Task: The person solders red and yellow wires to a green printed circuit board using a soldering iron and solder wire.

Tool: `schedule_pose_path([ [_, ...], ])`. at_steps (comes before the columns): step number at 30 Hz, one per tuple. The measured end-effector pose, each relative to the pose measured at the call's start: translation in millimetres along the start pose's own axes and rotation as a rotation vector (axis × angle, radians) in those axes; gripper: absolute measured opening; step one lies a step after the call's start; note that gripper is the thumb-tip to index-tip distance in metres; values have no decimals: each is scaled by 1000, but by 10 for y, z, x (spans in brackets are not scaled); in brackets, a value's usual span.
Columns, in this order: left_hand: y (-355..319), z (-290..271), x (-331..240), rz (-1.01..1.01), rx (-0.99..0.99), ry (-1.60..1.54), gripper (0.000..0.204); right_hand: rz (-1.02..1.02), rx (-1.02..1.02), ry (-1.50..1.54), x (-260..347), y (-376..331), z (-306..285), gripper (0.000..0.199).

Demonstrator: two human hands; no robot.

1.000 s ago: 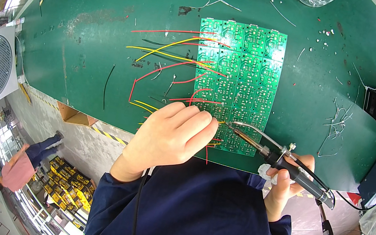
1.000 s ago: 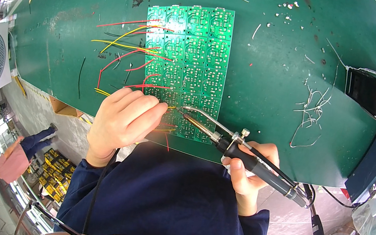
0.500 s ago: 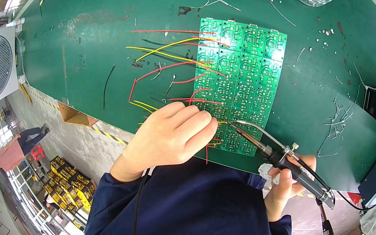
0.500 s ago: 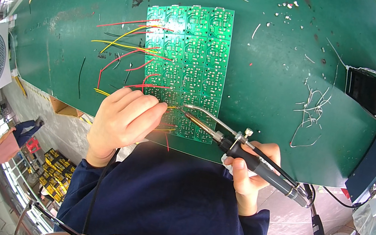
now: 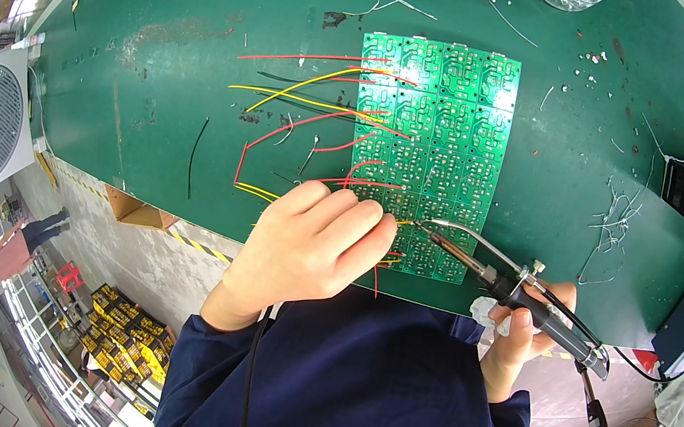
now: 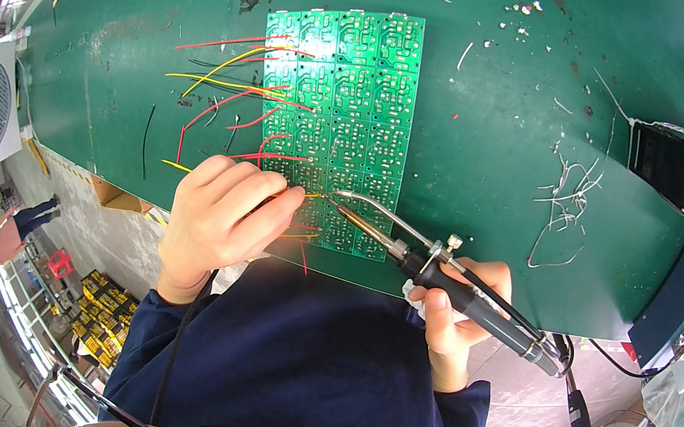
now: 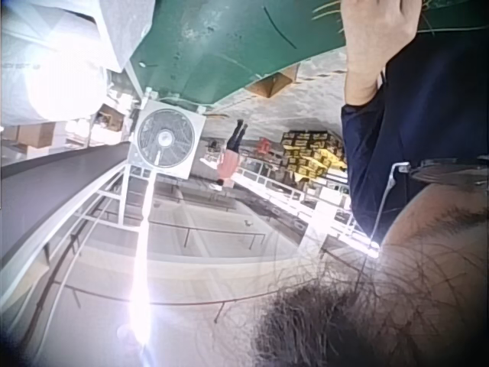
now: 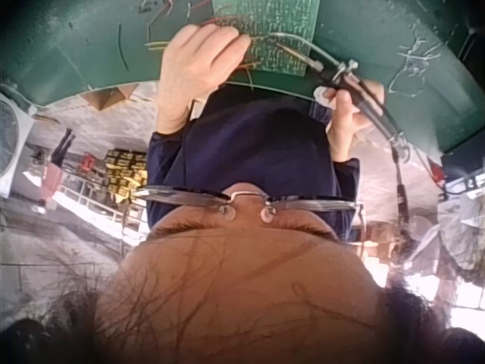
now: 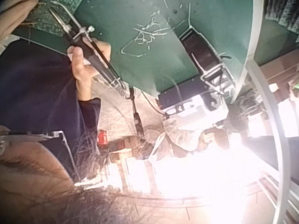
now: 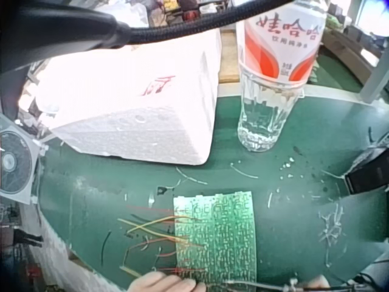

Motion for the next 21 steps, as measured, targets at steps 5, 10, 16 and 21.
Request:
schedule_pose_path([
  [5,5,-16,-1,-1,-25,29,20,10,2,12,-6,-1,-2,30],
  [10,7,-26,5,-10,-36,41,19,11,4,14,-6,-2,1,30],
  [16,9,-20,18,-21,-32,35,21,-4,2,-9,-4,6,-8,30],
  [21,-11,-33,24,-21,-46,39,22,-13,17,-15,5,-1,9,30],
])
Point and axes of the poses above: each hand's wrist, its own y-axis towards the middle knuckle, its own z-axis out of the palm, x = y × z, the point moved 10 cm from there along y, towards the middle knuckle, and after that the axes turned 9 degrees about -z, right-handed, at the moved point
